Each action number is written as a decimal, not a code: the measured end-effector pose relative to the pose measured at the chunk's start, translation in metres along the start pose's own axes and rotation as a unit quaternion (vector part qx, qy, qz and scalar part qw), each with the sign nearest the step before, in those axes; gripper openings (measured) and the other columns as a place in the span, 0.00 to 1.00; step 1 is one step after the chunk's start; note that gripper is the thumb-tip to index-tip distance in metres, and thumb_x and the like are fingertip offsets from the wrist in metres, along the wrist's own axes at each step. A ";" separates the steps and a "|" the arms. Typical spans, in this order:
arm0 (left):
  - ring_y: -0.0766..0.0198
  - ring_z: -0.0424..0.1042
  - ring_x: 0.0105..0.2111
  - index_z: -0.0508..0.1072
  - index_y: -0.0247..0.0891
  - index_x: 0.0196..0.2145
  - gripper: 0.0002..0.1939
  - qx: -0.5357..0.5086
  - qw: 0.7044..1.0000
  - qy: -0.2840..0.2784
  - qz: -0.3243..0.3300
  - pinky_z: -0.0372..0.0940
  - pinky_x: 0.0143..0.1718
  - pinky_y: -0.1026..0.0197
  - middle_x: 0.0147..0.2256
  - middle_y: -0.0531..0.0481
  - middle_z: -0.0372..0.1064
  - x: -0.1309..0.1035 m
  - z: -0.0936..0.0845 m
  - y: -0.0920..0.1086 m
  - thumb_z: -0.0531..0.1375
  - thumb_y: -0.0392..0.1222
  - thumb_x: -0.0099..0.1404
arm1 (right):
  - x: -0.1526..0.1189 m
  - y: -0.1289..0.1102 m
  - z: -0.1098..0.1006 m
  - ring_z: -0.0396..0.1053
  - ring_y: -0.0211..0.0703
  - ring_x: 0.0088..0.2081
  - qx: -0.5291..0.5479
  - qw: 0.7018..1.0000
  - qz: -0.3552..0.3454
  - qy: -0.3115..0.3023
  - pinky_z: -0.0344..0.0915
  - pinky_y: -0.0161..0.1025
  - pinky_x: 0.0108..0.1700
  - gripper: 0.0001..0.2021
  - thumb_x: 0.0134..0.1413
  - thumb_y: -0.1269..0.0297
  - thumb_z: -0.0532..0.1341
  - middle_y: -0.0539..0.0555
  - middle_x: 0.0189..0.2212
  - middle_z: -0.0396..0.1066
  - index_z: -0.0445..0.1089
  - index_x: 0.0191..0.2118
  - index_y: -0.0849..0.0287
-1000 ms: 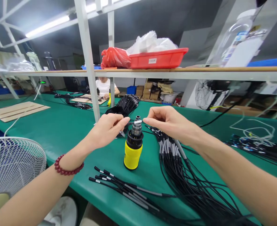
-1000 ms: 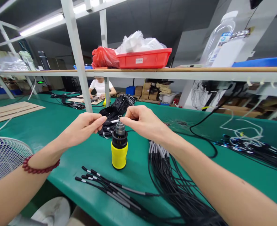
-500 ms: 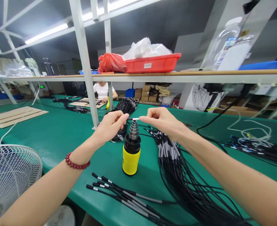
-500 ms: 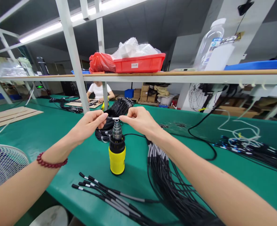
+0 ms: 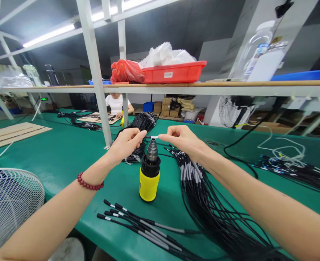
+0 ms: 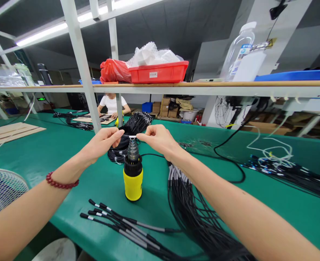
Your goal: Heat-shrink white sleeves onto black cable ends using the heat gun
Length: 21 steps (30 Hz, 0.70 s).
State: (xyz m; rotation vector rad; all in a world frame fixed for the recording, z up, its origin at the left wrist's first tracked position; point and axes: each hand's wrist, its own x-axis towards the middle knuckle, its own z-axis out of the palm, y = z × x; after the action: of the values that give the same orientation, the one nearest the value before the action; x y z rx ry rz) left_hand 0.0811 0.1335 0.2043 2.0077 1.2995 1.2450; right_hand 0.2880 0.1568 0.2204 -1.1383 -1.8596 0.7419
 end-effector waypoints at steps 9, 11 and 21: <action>0.69 0.58 0.24 0.60 0.39 0.24 0.20 -0.018 1.000 -0.015 -0.017 0.54 0.27 0.64 0.22 0.57 0.59 0.002 -0.001 -0.001 0.55 0.52 0.69 | 0.000 -0.001 0.001 0.45 0.34 0.23 -0.010 1.000 0.012 0.001 0.40 0.38 0.27 0.21 0.47 0.53 0.66 0.43 0.17 0.48 0.55 0.19 0.56; 0.70 0.58 0.24 0.60 0.39 0.24 0.19 -0.022 0.999 -0.020 -0.014 0.54 0.27 0.64 0.22 0.57 0.60 0.001 -0.002 -0.001 0.55 0.51 0.69 | 0.000 -0.002 0.001 0.45 0.34 0.23 -0.012 1.000 0.013 0.000 0.40 0.38 0.26 0.21 0.47 0.53 0.66 0.43 0.17 0.49 0.55 0.19 0.56; 0.69 0.65 0.28 0.67 0.38 0.28 0.12 -0.079 0.996 -0.017 -0.022 0.60 0.31 0.65 0.26 0.54 0.67 0.000 -0.007 0.002 0.59 0.47 0.66 | -0.006 -0.002 -0.010 0.50 0.36 0.24 -0.006 0.997 -0.031 -0.065 0.44 0.38 0.26 0.18 0.49 0.47 0.61 0.47 0.20 0.58 0.70 0.25 0.59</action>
State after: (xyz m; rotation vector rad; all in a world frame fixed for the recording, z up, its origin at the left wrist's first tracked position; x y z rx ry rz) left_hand 0.0761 0.1320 0.2088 1.8719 1.1845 1.2462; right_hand 0.2971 0.1517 0.2245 -1.0554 -2.0003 0.7860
